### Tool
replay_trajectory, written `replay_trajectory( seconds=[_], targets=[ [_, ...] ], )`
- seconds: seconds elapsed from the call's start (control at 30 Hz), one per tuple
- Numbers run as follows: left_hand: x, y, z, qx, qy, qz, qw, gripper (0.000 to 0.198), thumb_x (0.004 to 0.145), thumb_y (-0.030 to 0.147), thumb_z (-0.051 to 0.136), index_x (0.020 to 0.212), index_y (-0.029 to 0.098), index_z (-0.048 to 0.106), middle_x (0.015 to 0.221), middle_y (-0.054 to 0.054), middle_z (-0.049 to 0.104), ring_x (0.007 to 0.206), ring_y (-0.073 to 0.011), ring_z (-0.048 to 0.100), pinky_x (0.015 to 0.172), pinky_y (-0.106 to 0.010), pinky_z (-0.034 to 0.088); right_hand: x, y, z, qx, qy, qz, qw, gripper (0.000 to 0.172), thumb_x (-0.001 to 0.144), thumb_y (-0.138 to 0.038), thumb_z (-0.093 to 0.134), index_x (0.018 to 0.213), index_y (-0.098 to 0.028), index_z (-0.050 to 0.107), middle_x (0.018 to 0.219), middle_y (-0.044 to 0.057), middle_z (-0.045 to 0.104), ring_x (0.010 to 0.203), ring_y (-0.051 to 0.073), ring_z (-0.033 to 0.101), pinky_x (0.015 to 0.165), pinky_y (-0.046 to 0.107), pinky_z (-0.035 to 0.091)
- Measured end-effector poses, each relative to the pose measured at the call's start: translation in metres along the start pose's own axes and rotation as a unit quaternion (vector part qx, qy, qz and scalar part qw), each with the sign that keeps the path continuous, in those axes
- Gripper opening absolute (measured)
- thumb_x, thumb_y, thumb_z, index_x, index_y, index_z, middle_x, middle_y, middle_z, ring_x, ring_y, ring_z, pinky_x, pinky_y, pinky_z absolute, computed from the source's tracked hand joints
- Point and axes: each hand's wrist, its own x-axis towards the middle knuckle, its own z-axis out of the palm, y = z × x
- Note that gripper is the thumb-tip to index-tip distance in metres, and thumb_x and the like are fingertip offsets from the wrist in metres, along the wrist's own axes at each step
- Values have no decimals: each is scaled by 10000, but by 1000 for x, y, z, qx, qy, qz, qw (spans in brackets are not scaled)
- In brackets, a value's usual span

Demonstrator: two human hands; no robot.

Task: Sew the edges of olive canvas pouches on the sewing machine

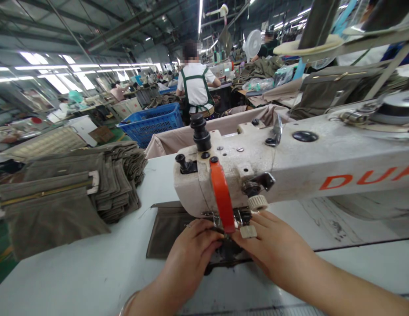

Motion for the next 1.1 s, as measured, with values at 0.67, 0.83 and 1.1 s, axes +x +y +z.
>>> replay_trajectory(
  seconds=[0.67,0.83,1.1],
  targets=[
    [-1,-2,3,-9,5,3,1000,192,917,122,568,1016,234,690,1084,-12,690,1000,-190,618,938,-328,481,-2,0,2,14,20,-4,1000,217,922,-125,489,1062,-221,623,1057,68,642,919,246,542,810,403,385],
    [-1,-2,3,-12,11,5,1000,186,915,119,567,997,230,692,1071,-15,690,987,-192,618,924,-332,484,-1,-3,2,4,17,0,1000,181,927,-155,503,1049,-215,623,1008,71,637,875,244,536,783,402,385],
    [-1,-2,3,-3,18,15,1000,175,922,136,565,1007,229,687,1071,-9,689,988,-187,616,924,-333,483,-1,-1,3,-1,16,1,1000,191,927,-150,492,1041,-215,630,1051,85,636,892,244,544,790,404,392]
  ],
)
